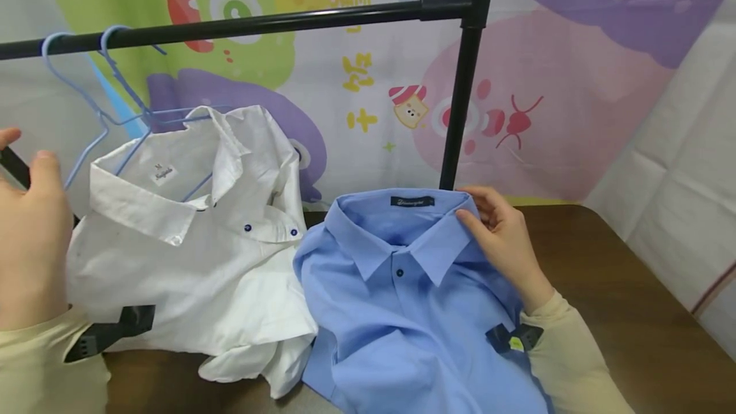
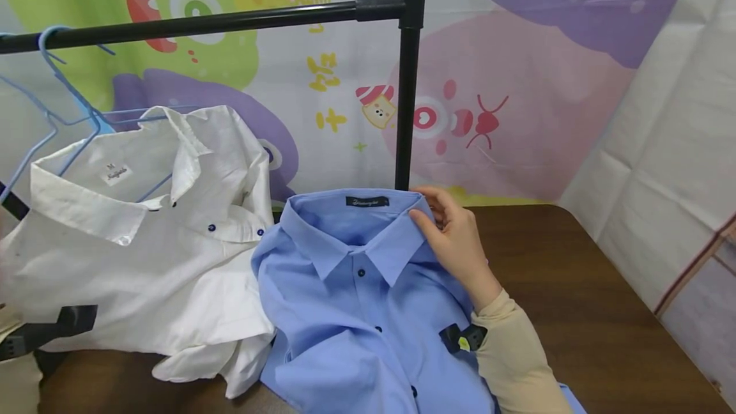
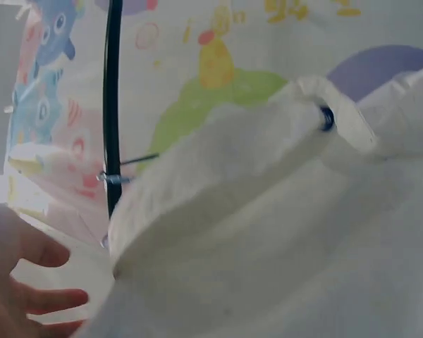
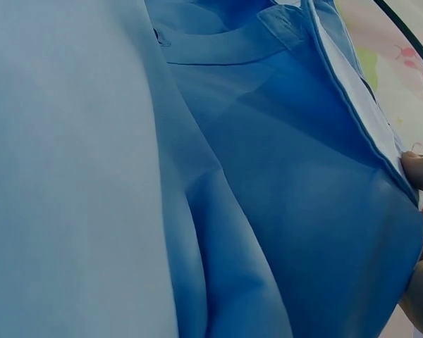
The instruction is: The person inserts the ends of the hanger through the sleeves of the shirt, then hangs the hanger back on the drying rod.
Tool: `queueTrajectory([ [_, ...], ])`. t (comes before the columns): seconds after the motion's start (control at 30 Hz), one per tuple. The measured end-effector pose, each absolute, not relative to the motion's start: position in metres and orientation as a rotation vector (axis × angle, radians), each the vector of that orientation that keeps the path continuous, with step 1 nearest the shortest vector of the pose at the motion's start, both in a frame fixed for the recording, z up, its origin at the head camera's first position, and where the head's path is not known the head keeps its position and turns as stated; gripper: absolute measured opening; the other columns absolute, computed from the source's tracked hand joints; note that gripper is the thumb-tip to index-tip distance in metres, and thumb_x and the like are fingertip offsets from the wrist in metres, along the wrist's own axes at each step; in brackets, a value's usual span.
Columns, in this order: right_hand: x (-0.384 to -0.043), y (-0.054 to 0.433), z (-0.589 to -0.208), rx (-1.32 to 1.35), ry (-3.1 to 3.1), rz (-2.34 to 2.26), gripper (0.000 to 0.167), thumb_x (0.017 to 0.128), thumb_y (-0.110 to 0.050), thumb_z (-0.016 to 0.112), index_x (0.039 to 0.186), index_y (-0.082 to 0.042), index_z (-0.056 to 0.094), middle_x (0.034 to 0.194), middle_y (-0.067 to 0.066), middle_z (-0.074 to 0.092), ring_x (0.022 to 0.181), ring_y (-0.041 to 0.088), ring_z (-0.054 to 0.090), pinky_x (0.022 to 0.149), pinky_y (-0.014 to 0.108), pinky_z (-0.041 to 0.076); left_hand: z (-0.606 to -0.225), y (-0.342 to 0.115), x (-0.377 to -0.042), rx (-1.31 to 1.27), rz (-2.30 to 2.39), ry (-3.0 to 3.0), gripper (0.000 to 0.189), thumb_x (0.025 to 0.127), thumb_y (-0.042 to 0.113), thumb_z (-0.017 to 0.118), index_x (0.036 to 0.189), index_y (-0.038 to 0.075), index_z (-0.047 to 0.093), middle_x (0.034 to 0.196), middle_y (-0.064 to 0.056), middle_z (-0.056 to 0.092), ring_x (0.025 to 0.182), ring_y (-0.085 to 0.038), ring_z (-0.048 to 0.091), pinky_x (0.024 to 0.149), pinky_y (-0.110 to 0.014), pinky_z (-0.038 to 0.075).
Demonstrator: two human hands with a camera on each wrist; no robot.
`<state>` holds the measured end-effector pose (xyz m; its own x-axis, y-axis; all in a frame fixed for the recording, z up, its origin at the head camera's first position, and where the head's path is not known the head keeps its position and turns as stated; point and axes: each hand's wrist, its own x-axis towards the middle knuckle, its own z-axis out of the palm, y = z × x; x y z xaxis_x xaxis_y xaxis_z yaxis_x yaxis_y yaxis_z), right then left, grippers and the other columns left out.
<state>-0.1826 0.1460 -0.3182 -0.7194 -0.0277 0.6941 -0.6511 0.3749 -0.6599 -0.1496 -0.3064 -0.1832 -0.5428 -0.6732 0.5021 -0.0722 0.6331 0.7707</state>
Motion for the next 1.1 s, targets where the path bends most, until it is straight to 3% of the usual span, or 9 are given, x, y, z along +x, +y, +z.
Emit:
queueTrajectory([
  [0.13,-0.183,0.146,-0.318,0.583,-2.051,1.371,0.03,0.085,0.001,0.058,0.115,-0.001,0.056,0.105,0.016,0.064,0.087,-0.003,0.06,0.076,0.013,0.047,-0.185,-0.317,-0.152,0.653,-0.976,-2.174,0.05,0.092,0.037,0.031,0.141,0.036,0.021,0.151,0.006,0.014,0.137,-0.016,0.013,0.11,-0.04,0.018],
  [0.33,-0.183,0.147,-0.319,0.594,-2.054,1.382,0.03,0.086,0.002,0.057,0.116,-0.001,0.055,0.104,0.016,0.064,0.084,-0.002,0.061,0.074,0.013,0.048,-0.191,-0.328,-0.153,0.635,-0.965,-2.279,0.059,0.091,0.034,0.031,0.146,0.02,0.015,0.151,-0.01,0.009,0.138,-0.029,0.008,0.109,-0.051,0.012],
  [0.53,-0.183,0.147,-0.32,0.6,-2.055,1.393,0.03,0.086,0.002,0.057,0.116,-0.001,0.055,0.103,0.015,0.064,0.084,0.0,0.061,0.074,0.013,0.048,-0.195,-0.34,-0.16,0.656,-0.951,-2.239,0.057,0.09,0.037,0.033,0.144,0.029,0.016,0.152,-0.003,0.005,0.139,-0.021,0.003,0.111,-0.045,0.007],
  [0.6,-0.184,0.147,-0.321,0.599,-2.058,1.394,0.03,0.086,0.001,0.057,0.116,-0.001,0.055,0.103,0.015,0.064,0.084,0.0,0.061,0.074,0.013,0.048,-0.197,-0.346,-0.165,0.66,-0.956,-2.251,0.057,0.09,0.037,0.031,0.144,0.028,0.015,0.152,-0.003,0.005,0.139,-0.023,0.004,0.11,-0.046,0.008],
  [0.8,-0.184,0.147,-0.321,0.599,-2.067,1.384,0.03,0.086,0.001,0.057,0.116,0.0,0.055,0.104,0.016,0.064,0.083,-0.001,0.061,0.074,0.013,0.048,-0.203,-0.356,-0.173,0.647,-0.896,-2.37,0.059,0.093,0.031,0.027,0.145,0.009,0.01,0.149,-0.016,0.018,0.134,-0.037,0.02,0.106,-0.053,0.021],
  [0.87,-0.184,0.148,-0.321,0.599,-2.069,1.38,0.03,0.086,0.002,0.057,0.116,0.0,0.055,0.103,0.016,0.064,0.083,-0.002,0.061,0.075,0.013,0.048,-0.204,-0.356,-0.174,0.624,-0.865,-2.414,0.058,0.094,0.031,0.026,0.145,0.005,0.012,0.144,-0.023,0.024,0.127,-0.042,0.031,0.097,-0.055,0.033],
  [0.97,-0.187,0.146,-0.324,0.607,-2.061,1.385,0.029,0.086,0.002,0.057,0.115,0.001,0.055,0.103,0.017,0.064,0.083,-0.002,0.061,0.075,0.013,0.048,-0.204,-0.356,-0.172,0.54,-0.796,-2.45,0.055,0.094,0.029,0.03,0.141,0.0,0.025,0.129,-0.028,0.041,0.086,-0.022,0.058,0.07,-0.034,0.05],
  [1.03,-0.189,0.145,-0.326,0.613,-2.053,1.393,0.029,0.086,0.003,0.057,0.115,0.001,0.055,0.103,0.017,0.064,0.083,-0.002,0.061,0.074,0.013,0.048,-0.202,-0.354,-0.171,0.482,-0.733,-2.462,0.051,0.094,0.025,0.033,0.136,-0.003,0.034,0.113,-0.027,0.051,0.062,-0.002,0.049,0.051,-0.022,0.043],
  [1.1,-0.19,0.143,-0.328,0.62,-2.043,1.403,0.029,0.086,0.003,0.057,0.115,0.001,0.055,0.102,0.016,0.064,0.082,-0.001,0.061,0.074,0.013,0.048,-0.199,-0.352,-0.169,0.449,-0.68,-2.456,0.046,0.093,0.022,0.035,0.13,-0.004,0.042,0.102,-0.023,0.056,0.053,0.009,0.034,0.043,-0.015,0.033],
])
